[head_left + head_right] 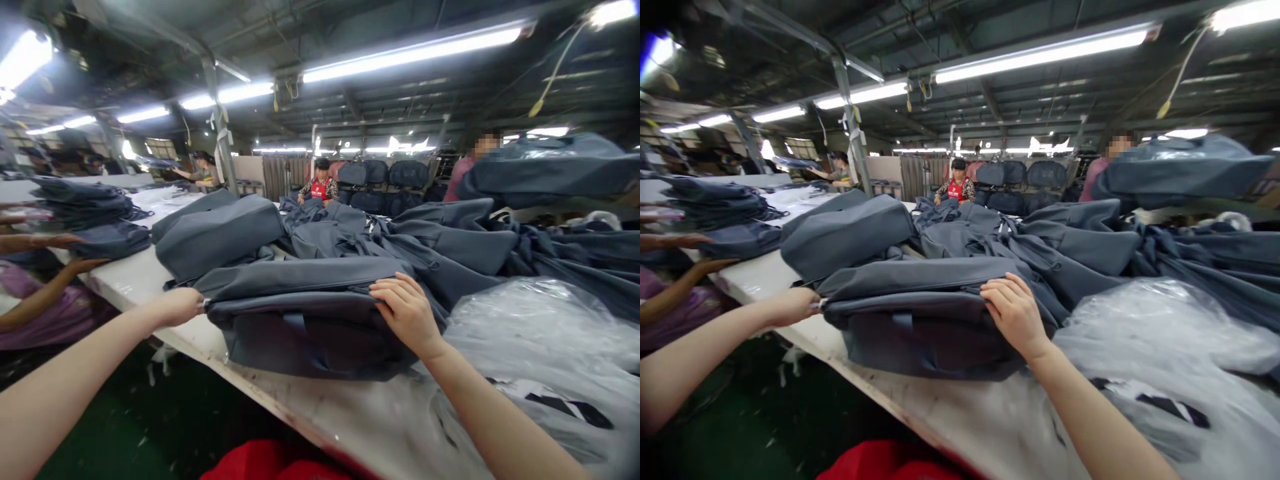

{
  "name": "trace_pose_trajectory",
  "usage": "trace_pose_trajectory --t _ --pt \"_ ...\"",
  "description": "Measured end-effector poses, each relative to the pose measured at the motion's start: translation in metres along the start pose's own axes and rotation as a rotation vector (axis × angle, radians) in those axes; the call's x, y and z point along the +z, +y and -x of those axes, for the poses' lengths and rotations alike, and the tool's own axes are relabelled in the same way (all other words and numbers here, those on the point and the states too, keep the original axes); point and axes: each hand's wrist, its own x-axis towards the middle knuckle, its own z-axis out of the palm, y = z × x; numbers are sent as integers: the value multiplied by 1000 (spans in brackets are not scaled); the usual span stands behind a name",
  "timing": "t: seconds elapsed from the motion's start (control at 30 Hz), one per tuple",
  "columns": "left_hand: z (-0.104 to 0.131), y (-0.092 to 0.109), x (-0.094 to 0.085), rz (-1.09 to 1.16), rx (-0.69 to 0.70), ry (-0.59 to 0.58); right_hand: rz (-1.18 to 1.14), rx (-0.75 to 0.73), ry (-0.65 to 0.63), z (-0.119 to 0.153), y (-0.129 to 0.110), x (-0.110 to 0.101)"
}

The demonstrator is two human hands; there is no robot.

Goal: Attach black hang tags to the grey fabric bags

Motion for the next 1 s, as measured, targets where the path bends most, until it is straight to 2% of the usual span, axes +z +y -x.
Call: trace_pose_trajectory --t 0.07,0.1,0.13,0.17,0.23,0.3,0.33,0.4,0.5,0.6,0.7,0.77,0.87,0.93,1.0 --pt "23 -22 7 -32 -53 -24 -32 -4 -27 -8 -8 -1" --pt "34 -24 11 -16 -92 -2 -59 10 -36 -13 -16 -4" --pt "45 -19 15 66 -148 75 -101 33 -40 -18 -27 -7" --pt "54 -8 18 214 -213 177 -165 54 -46 -24 -42 -11" --pt "70 27 26 755 -355 387 -350 77 -89 -36 -78 -16" --pt "83 68 35 1280 -375 394 -549 82 -214 -47 -117 -13" --pt "88 86 39 1444 -381 404 -628 94 -299 -52 -135 -9" --pt "95 115 47 1622 -381 455 -722 152 -456 -61 -164 6" --pt "100 134 61 1624 -320 515 -699 238 -543 -69 -185 30" --pt "106 133 72 1392 -199 474 -599 182 -531 -72 -185 43" --pt "115 124 79 1138 -137 372 -629 85 -448 -71 -178 42" --pt "123 117 83 1074 -146 267 -680 108 -315 -70 -173 39" --pt "136 105 88 1094 -168 126 -785 232 -111 -69 -168 35" --pt "143 98 91 1145 -163 28 -938 405 -84 -69 -167 35" --pt "149 93 93 1192 -133 -67 -1174 620 -113 -70 -166 37"
